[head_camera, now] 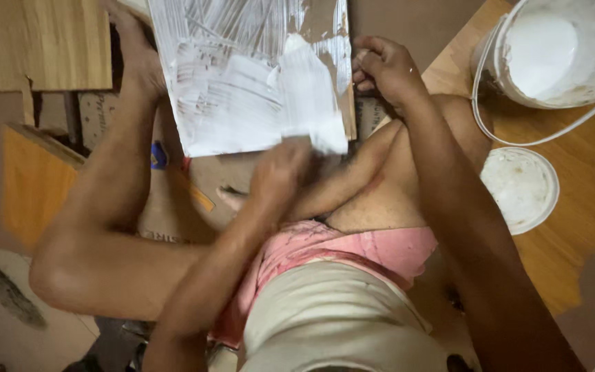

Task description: The person applies white glue to a rectangular wooden board using a brush, spreading it evenly across the surface. After coating the board, the person flips it over and applies masking tape to the edges.

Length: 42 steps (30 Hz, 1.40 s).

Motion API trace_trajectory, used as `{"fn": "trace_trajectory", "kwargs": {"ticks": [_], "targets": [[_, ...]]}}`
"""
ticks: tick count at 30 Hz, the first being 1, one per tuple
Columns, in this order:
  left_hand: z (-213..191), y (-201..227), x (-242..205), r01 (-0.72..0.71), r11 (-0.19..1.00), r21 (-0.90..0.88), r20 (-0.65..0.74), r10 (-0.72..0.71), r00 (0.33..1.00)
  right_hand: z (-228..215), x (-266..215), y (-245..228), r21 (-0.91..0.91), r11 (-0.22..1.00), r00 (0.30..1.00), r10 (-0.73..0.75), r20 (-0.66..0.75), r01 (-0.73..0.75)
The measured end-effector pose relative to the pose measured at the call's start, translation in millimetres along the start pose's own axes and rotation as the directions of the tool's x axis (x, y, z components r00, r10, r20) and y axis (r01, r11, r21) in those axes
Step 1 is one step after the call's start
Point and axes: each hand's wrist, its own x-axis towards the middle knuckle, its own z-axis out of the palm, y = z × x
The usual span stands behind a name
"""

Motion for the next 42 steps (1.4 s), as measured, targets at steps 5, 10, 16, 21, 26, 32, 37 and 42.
{"fn": "trace_trajectory", "kwargs": {"ticks": [5,10,16,21,26,32,37,42], "targets": [[-4.9,-16.8,-12.6,0.029,0.999,-0.029,-0.083,-0.032,0.996,-7.0,-5.2,1.9,-0.019,1.000,1.000,-0.025,0.012,0.025],[0.3,-47.6,15.5,0.106,0.992,-0.073,-0.149,-0.116,0.982,-4.8,-4.2,-3.2,-0.005,1.000,1.000,-0.008,-0.003,0.008],[-2.9,-2.1,-43.7,-0.008,0.998,-0.060,-0.104,0.001,0.995,-8.7,-1.3,9.3,-0.023,0.997,0.996,-0.077,0.041,0.078],[1.1,-35.5,-28.9,0.064,0.997,0.047,-0.207,-0.053,0.977,-4.5,-0.5,5.3,-0.022,0.998,0.998,-0.055,0.029,0.055],[21.6,-6.2,-34.4,0.082,0.995,0.048,0.023,-0.084,0.996,-7.2,-5.0,5.8,-0.008,0.998,0.997,-0.070,0.028,0.070],[2.4,-4.6,-55.2,0.142,0.989,-0.040,-0.138,-0.146,0.980,-2.9,-7.4,0.4,-0.029,0.998,0.999,-0.049,0.021,0.050],[-22.2,-63.2,-19.1,0.434,0.900,0.032,-0.398,-0.387,0.832,-2.0,-11.6,-7.1,-0.064,0.997,0.999,-0.041,0.015,0.042],[2.9,-30.0,-7.4,0.436,0.899,-0.028,-0.277,-0.426,0.861,-3.7,-11.0,-5.6,-0.052,0.997,0.998,-0.064,0.021,0.065]]}}
